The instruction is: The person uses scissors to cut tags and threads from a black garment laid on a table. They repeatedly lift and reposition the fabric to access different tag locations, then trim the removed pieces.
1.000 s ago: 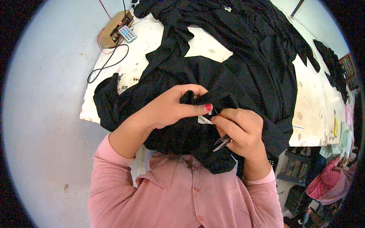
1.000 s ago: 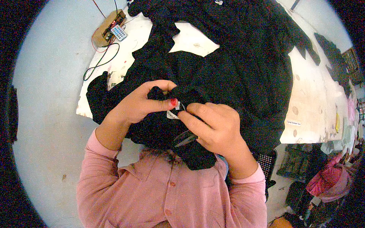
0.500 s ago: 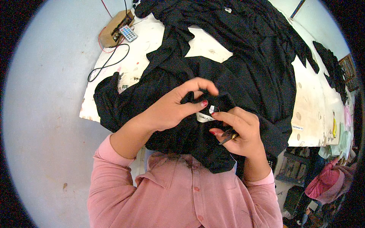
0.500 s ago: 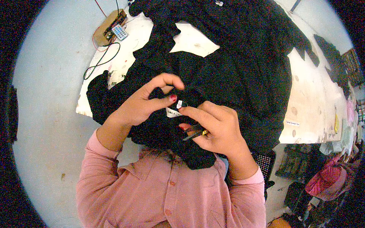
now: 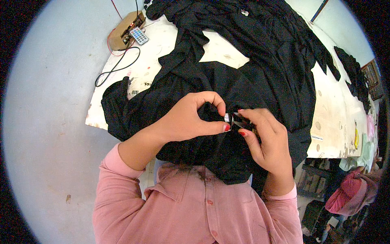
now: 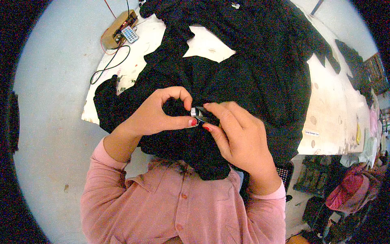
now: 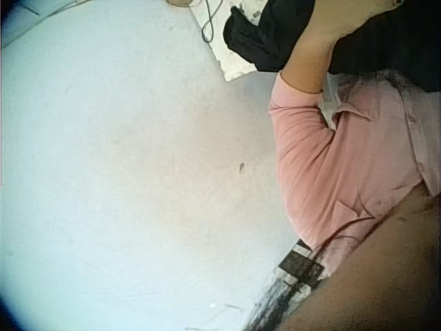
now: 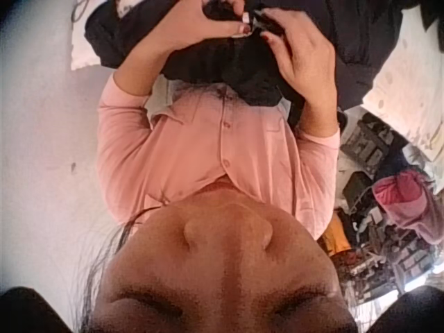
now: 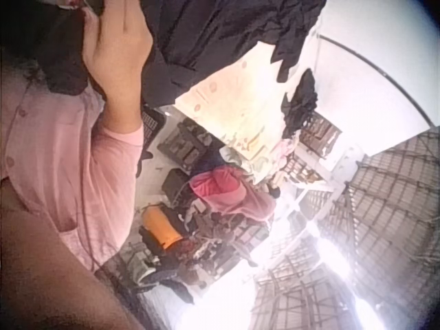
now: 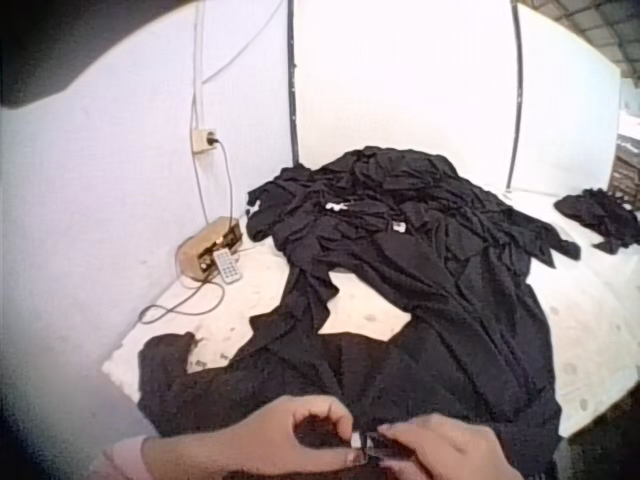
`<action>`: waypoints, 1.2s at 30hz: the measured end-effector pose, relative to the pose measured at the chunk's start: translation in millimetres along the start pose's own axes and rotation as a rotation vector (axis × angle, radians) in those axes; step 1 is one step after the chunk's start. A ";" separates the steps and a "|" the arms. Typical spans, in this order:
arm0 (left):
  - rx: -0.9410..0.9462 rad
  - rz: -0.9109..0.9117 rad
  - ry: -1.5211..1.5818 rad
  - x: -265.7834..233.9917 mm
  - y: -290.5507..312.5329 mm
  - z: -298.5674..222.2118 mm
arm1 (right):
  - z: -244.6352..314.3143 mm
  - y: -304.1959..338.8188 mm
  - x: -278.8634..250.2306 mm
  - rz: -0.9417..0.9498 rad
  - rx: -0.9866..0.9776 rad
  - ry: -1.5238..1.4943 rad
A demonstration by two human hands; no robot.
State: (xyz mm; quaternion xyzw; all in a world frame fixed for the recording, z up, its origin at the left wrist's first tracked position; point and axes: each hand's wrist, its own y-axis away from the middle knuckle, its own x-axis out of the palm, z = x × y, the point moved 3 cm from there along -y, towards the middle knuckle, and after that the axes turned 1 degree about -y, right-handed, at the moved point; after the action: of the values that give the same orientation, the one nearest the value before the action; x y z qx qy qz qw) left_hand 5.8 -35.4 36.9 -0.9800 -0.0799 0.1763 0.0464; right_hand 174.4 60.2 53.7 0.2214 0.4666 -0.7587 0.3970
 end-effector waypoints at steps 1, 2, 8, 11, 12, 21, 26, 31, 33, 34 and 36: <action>0.027 -0.021 -0.013 0.8 -0.1 0.4 | 4.3 -2.2 -0.2 -0.052 -0.026 0.019; 0.055 -0.042 -0.024 0.9 0.2 0.1 | 5.2 -2.1 -0.7 -0.058 -0.029 0.054; 0.040 -0.074 0.015 3.1 2.0 4.7 | 8.9 1.1 0.5 -0.102 -0.033 0.213; 0.029 -0.086 0.013 4.5 3.0 6.7 | 8.8 3.4 3.5 -0.127 -0.042 0.231; 0.025 -0.093 0.035 5.4 3.3 7.1 | 8.6 4.0 4.9 -0.132 -0.043 0.225; -0.010 -0.106 0.065 8.6 5.9 7.7 | 9.6 7.4 7.6 -0.175 -0.022 0.235; -0.006 -0.103 0.054 8.2 7.0 7.2 | 10.7 7.1 8.3 -0.174 -0.039 0.254; 0.004 -0.083 0.058 5.2 7.6 5.7 | 2.1 11.0 9.0 -0.170 -0.001 0.069; 0.017 -0.050 0.062 4.4 8.1 5.1 | 6.5 3.0 5.3 -0.243 0.037 0.055; 0.035 -0.025 0.061 3.9 8.5 5.4 | 7.3 -0.3 3.8 -0.280 0.056 0.047; 0.050 0.044 0.132 2.3 9.1 3.0 | -3.2 0.7 8.7 -0.225 0.191 -0.029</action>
State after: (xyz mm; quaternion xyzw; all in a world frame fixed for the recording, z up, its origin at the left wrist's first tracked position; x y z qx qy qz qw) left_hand 8.1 -43.8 32.2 -0.9895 -0.0508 0.1144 0.0721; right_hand 169.8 59.4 45.7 0.1936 0.4085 -0.8423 0.2935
